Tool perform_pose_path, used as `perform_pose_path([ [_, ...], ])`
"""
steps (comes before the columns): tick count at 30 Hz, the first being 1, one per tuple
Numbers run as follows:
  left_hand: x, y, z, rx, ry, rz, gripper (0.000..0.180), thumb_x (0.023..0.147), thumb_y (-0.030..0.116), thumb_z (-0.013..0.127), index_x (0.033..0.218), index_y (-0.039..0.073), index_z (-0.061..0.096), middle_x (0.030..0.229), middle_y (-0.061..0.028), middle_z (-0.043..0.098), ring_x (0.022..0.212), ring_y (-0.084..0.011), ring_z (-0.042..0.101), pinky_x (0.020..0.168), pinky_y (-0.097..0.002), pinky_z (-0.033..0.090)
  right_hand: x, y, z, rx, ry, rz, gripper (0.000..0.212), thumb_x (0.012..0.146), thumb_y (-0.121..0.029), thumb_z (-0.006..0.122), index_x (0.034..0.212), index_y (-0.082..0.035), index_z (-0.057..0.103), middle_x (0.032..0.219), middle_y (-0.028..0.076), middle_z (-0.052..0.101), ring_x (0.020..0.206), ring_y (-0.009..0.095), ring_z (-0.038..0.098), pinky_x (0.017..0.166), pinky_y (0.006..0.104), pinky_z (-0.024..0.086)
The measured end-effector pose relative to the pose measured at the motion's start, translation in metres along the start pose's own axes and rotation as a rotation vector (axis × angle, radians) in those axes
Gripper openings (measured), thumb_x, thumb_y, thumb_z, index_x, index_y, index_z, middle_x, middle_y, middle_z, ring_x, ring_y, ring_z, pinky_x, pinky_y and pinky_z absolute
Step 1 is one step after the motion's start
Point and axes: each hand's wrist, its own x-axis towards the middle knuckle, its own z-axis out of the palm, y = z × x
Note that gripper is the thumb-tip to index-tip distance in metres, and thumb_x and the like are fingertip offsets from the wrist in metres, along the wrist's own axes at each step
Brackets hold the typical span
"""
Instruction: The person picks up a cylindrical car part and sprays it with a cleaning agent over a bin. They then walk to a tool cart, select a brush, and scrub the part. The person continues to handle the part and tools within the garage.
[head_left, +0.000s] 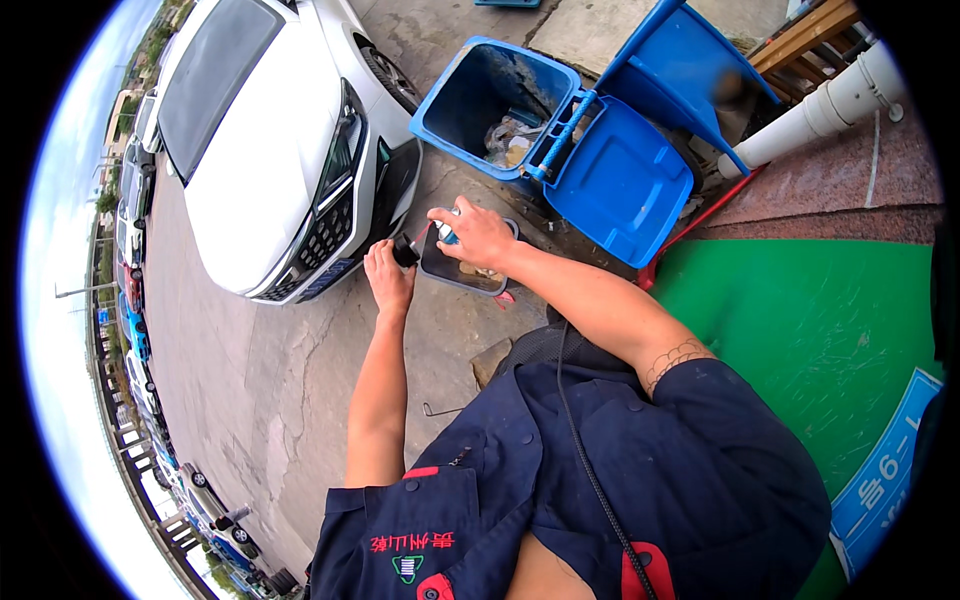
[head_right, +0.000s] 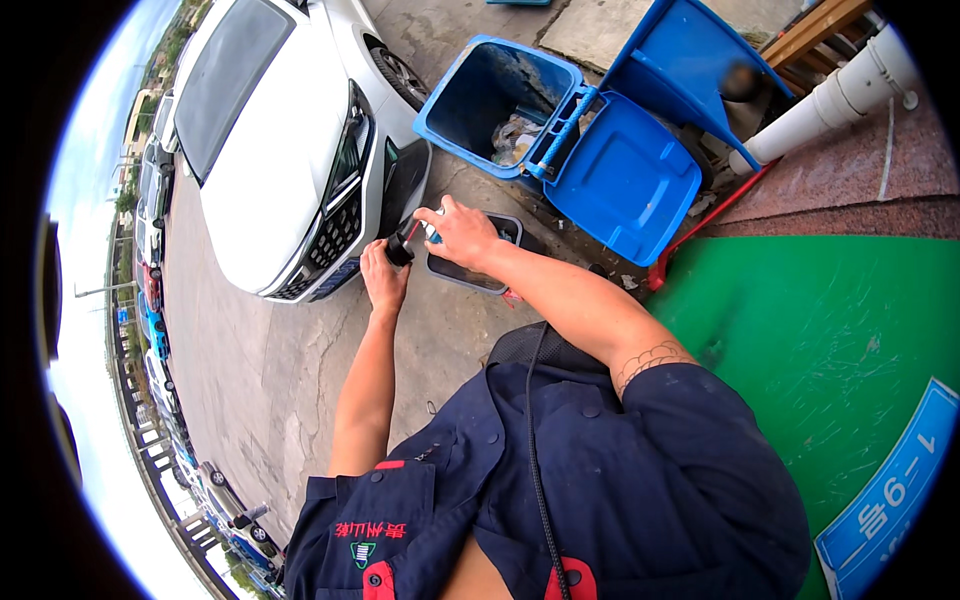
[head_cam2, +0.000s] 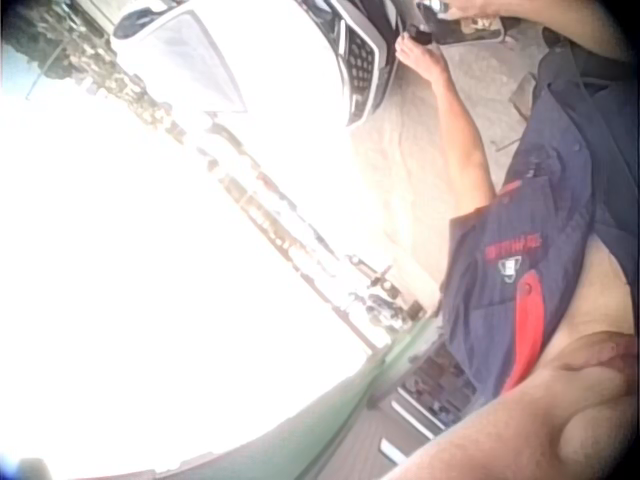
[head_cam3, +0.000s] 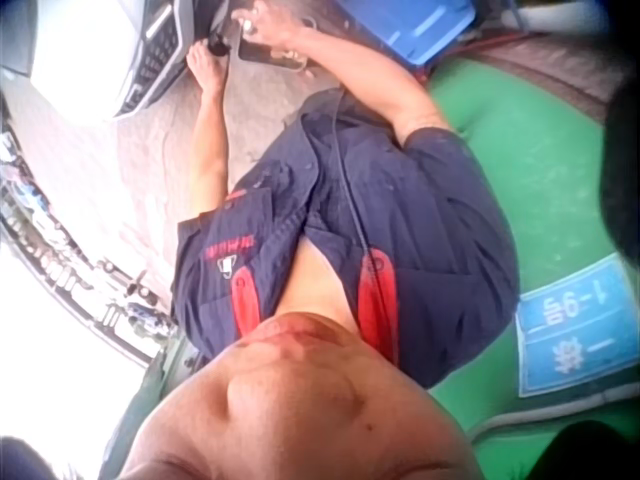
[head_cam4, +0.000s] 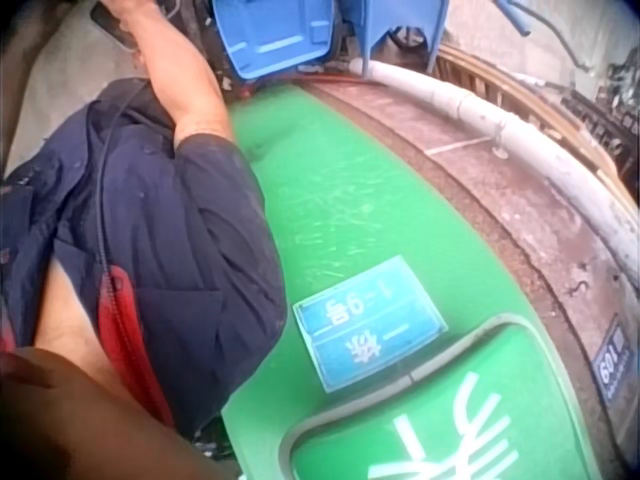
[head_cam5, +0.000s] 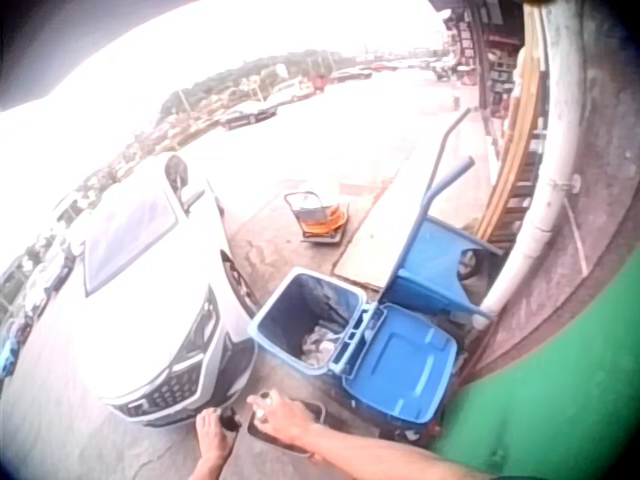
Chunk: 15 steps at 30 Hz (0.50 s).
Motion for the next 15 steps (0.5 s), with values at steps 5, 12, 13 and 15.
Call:
perform_pose_path([
  [5, -0.005, -0.002, 0.002, -0.008, 0.009, -0.010, 0.075, 0.068, 0.011, 0.092, 0.134, 0.003, 0.057, 0.139, -0.0149, 0.060, 0.138, -0.0375, 0.051, 0.121, -0.0515, 0.036, -0.002, -0.004, -0.001, -0.009, -0.036, 0.010, 0.057, 0.086, -0.037, 0.081, 0.141, -0.030, 0.064, 0.114, 0.016, 0.059, 0.103, 0.038, 0.071, 0.082, 0.0498, 0.059],
  [12, -0.006, -0.001, 0.009, 0.027, 0.028, -0.037, 0.077, 0.067, 0.013, 0.095, 0.132, 0.002, 0.056, 0.135, -0.0159, 0.061, 0.136, -0.0377, 0.053, 0.118, -0.0489, 0.040, -0.002, -0.005, -0.002, -0.016, -0.024, -0.009, 0.058, 0.087, -0.037, 0.080, 0.141, -0.029, 0.063, 0.114, 0.016, 0.059, 0.104, 0.038, 0.071, 0.082, 0.0499, 0.060],
  [13, -0.005, 0.000, 0.010, 0.028, 0.033, -0.036, 0.077, 0.066, 0.014, 0.095, 0.132, 0.002, 0.056, 0.134, -0.0161, 0.061, 0.135, -0.0377, 0.053, 0.118, -0.0483, 0.040, -0.002, -0.006, -0.001, -0.020, -0.027, -0.009, 0.058, 0.087, -0.037, 0.080, 0.141, -0.029, 0.063, 0.114, 0.016, 0.059, 0.104, 0.038, 0.071, 0.082, 0.0500, 0.060],
  [15, -0.004, 0.003, 0.011, 0.020, 0.041, -0.032, 0.078, 0.066, 0.015, 0.096, 0.132, 0.001, 0.056, 0.133, -0.0162, 0.061, 0.134, -0.0375, 0.054, 0.117, -0.0476, 0.041, -0.003, -0.006, 0.001, -0.027, -0.032, -0.010, 0.058, 0.087, -0.036, 0.080, 0.141, -0.029, 0.063, 0.114, 0.016, 0.058, 0.105, 0.038, 0.071, 0.082, 0.0502, 0.060],
])
